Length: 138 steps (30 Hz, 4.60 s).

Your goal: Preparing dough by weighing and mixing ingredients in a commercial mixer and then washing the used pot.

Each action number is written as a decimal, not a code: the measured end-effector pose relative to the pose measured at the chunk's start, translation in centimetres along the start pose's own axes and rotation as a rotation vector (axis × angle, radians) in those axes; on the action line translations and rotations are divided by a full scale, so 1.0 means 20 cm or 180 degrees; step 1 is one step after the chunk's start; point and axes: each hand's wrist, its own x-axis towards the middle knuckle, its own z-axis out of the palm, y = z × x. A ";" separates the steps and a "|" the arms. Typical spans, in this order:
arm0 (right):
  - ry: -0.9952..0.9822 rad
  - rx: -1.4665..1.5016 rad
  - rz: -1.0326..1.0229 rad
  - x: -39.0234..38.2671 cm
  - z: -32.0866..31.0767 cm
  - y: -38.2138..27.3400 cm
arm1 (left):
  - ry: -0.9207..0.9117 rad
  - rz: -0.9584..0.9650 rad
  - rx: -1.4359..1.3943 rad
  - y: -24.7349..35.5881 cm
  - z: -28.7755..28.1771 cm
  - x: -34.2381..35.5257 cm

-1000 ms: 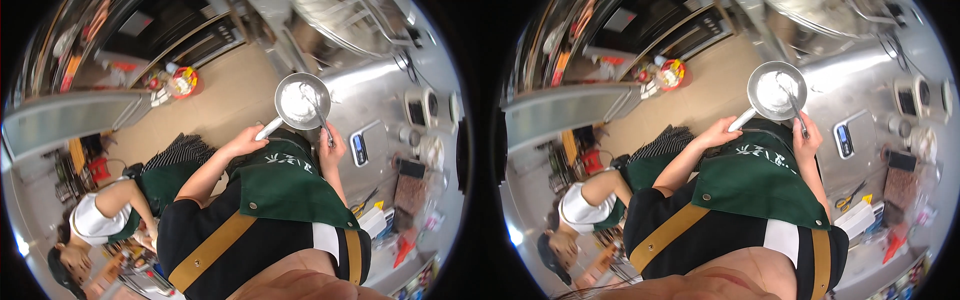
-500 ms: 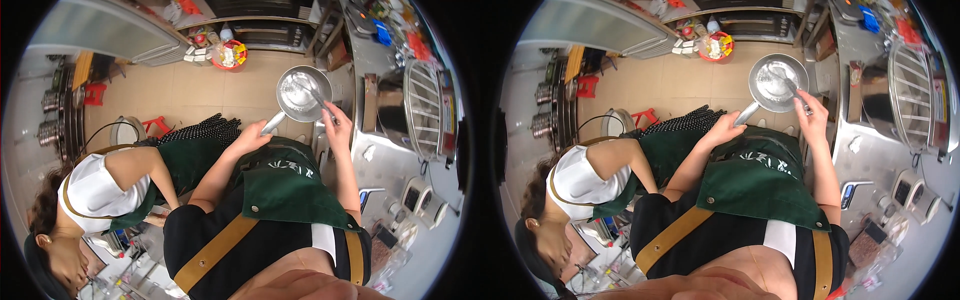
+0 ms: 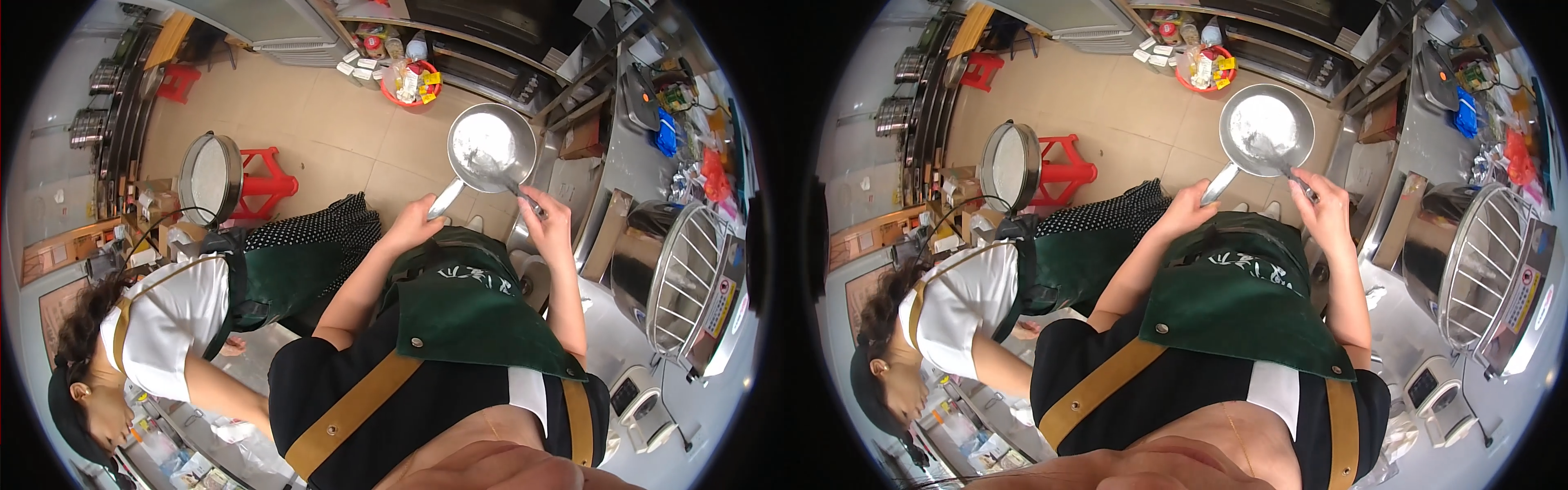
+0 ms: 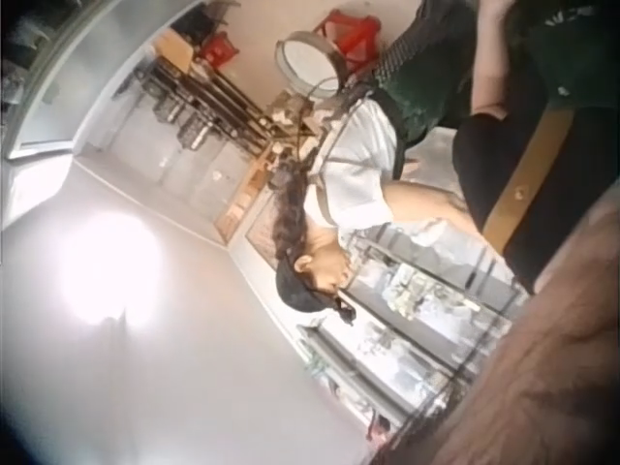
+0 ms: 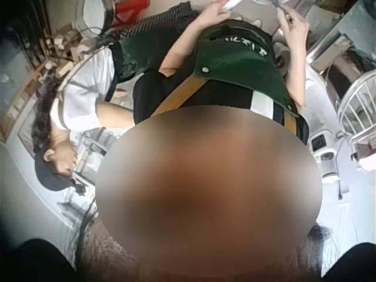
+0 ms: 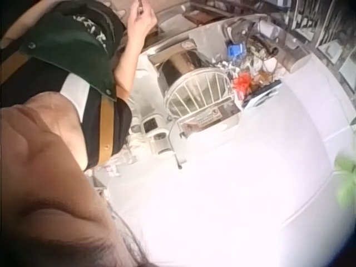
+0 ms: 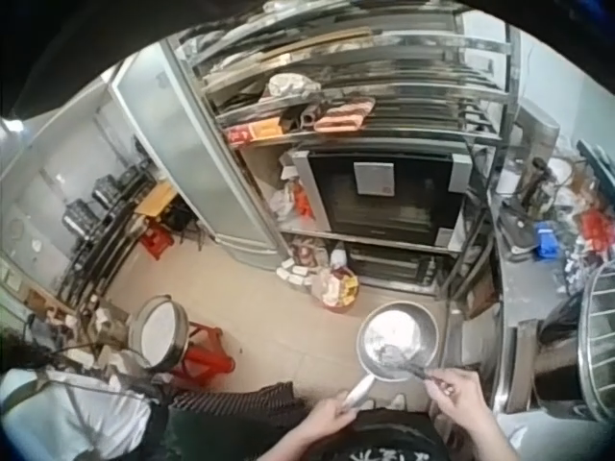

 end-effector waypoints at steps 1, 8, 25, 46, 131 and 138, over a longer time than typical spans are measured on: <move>-0.0066 0.0184 0.0350 -0.01 -0.02 0.00 | 0.0062 -0.0001 -0.0068 0.00 0.01 0.01; 0.0599 0.0037 0.0121 0.04 -0.06 0.10 | 0.0061 -0.0092 -0.0011 0.04 0.06 0.09; -0.0589 0.1202 0.0020 0.57 0.55 -0.08 | 0.1260 -0.0562 -0.0506 -0.21 -0.20 -0.05; -0.1970 0.0326 -0.2398 1.41 1.34 -0.81 | 0.3165 -0.1637 -0.0485 -0.55 -0.77 -0.13; -0.3722 -0.0846 -0.2663 4.23 8.66 -4.50 | 0.5289 -0.2339 -0.2499 -4.40 -7.92 -1.23; -0.3623 -0.2677 -0.1585 4.62 9.30 -4.23 | 0.4818 -0.2306 -0.2338 -4.93 -8.80 -1.37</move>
